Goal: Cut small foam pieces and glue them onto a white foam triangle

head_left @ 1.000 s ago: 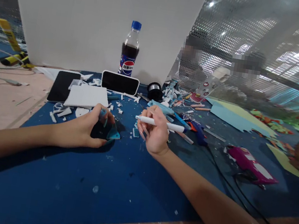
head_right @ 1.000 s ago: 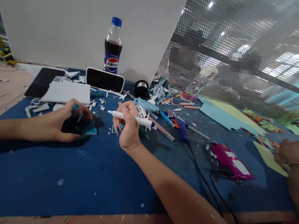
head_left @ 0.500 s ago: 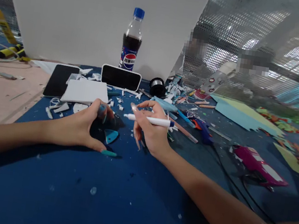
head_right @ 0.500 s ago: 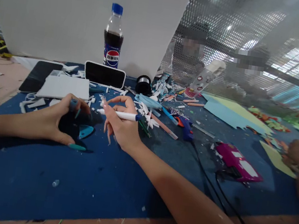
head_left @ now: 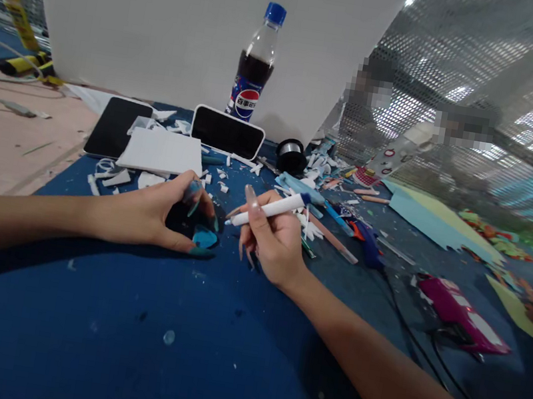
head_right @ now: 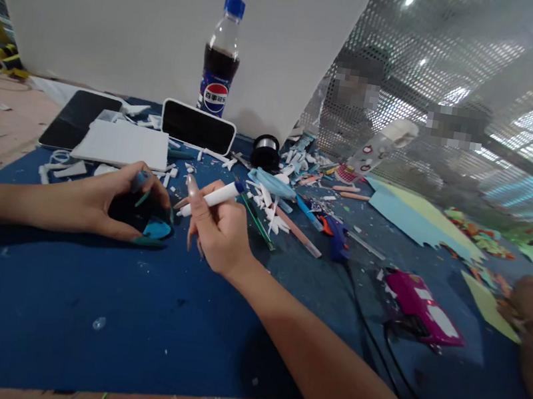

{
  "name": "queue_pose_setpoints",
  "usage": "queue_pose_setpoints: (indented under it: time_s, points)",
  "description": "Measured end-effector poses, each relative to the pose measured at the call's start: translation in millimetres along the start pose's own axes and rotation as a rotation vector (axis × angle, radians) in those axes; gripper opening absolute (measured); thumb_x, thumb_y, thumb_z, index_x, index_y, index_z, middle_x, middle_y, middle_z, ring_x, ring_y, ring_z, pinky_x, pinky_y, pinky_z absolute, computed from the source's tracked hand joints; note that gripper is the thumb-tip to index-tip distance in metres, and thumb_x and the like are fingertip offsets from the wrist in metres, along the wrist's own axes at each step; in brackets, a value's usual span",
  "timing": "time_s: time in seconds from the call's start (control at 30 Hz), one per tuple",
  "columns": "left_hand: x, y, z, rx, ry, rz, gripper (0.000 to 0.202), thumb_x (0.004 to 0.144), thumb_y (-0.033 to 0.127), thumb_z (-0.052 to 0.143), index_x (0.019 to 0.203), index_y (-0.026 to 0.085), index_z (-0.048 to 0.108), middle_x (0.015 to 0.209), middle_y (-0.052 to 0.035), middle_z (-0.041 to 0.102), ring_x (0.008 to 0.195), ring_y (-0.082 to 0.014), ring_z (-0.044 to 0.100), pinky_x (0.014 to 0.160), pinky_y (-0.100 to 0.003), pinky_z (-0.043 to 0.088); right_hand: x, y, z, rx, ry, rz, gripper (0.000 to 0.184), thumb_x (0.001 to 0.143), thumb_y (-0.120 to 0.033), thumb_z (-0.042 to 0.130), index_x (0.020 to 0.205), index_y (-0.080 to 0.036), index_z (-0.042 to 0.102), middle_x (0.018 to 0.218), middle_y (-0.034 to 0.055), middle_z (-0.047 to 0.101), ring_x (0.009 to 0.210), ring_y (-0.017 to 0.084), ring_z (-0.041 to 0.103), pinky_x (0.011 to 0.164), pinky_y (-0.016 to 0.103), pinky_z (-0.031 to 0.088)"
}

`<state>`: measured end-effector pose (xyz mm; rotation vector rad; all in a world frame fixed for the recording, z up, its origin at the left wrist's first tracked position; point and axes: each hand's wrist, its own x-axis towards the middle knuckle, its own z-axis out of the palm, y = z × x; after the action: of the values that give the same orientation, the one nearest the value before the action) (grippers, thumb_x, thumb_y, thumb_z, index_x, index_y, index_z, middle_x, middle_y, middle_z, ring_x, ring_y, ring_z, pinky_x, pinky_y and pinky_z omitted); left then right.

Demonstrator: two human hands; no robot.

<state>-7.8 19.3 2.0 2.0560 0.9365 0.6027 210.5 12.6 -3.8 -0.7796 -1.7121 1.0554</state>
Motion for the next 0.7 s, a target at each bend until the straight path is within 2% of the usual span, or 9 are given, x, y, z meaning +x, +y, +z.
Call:
queue_pose_setpoints:
  time_s: [0.07, 0.17, 0.23, 0.33, 0.47, 0.57, 0.7]
  points:
    - [-1, -1, -0.9, 0.019, 0.073, 0.033, 0.039, 0.071, 0.036, 0.067, 0.09, 0.024, 0.035, 0.109, -0.0075, 0.057, 0.105, -0.0245, 0.054, 0.089, -0.041, 0.045, -2, -2, 0, -0.063, -0.021, -0.024, 0.023, 0.093, -0.037, 0.051, 0.078, -0.019, 0.05, 0.05, -0.0072, 0.05, 0.037, 0.005, 0.048, 0.035, 0.017, 0.038]
    - [-3, -2, -3.6, -0.047, 0.212, 0.095, 0.023, 0.076, 0.029, 0.053, 0.084, 0.023, 0.033, 0.098, -0.0063, 0.058, 0.095, -0.0225, 0.054, 0.082, -0.04, 0.045, -4, -5, 2, -0.128, -0.052, -0.053, 0.022, 0.094, -0.035, 0.049, 0.078, -0.02, 0.048, 0.051, -0.0072, 0.05, 0.036, 0.005, 0.048, 0.036, 0.019, 0.039]
    - [-4, -2, -5.4, -0.12, 0.251, 0.126, 0.013, 0.076, 0.025, 0.045, 0.079, 0.022, 0.033, 0.091, -0.0054, 0.058, 0.088, -0.0217, 0.054, 0.079, -0.039, 0.044, -4, -4, 3, -0.159, -0.083, -0.071, 0.022, 0.094, -0.035, 0.048, 0.078, -0.02, 0.048, 0.049, -0.0076, 0.049, 0.036, 0.006, 0.048, 0.037, 0.019, 0.04]
    - [-5, 0, -7.0, -0.139, 0.231, 0.163, 0.009, 0.074, 0.023, 0.043, 0.076, 0.022, 0.035, 0.087, -0.0043, 0.061, 0.083, -0.0213, 0.055, 0.076, -0.037, 0.042, -4, -1, 3, -0.179, -0.126, -0.084, 0.022, 0.094, -0.036, 0.049, 0.078, -0.021, 0.047, 0.047, -0.0084, 0.048, 0.036, 0.006, 0.049, 0.039, 0.02, 0.042]
    - [-9, 1, -7.4, 0.016, 0.201, 0.171, 0.002, 0.076, 0.024, 0.042, 0.076, 0.022, 0.042, 0.086, -0.0029, 0.064, 0.078, -0.0201, 0.055, 0.071, -0.034, 0.04, -3, 2, 2, -0.204, -0.158, -0.12, 0.018, 0.095, -0.033, 0.048, 0.081, -0.021, 0.048, 0.045, -0.0084, 0.049, 0.035, 0.006, 0.048, 0.041, 0.019, 0.042]
    - [-11, 2, -6.8, 0.115, 0.214, 0.194, 0.008, 0.077, 0.023, 0.041, 0.079, 0.02, 0.049, 0.085, -0.0035, 0.064, 0.077, -0.0193, 0.054, 0.07, -0.032, 0.039, -3, 1, 2, -0.251, -0.165, -0.123, 0.022, 0.095, -0.032, 0.047, 0.077, -0.02, 0.049, 0.044, -0.0074, 0.05, 0.036, 0.007, 0.049, 0.041, 0.019, 0.042]
    - [-12, 3, -5.0, 0.113, 0.208, 0.247, 0.012, 0.076, 0.02, 0.042, 0.083, 0.02, 0.052, 0.085, -0.0044, 0.062, 0.078, -0.0192, 0.055, 0.069, -0.031, 0.04, -3, 0, 3, -0.289, -0.163, -0.099, 0.027, 0.095, -0.035, 0.047, 0.073, -0.021, 0.048, 0.043, -0.0064, 0.051, 0.037, 0.007, 0.05, 0.041, 0.02, 0.041]
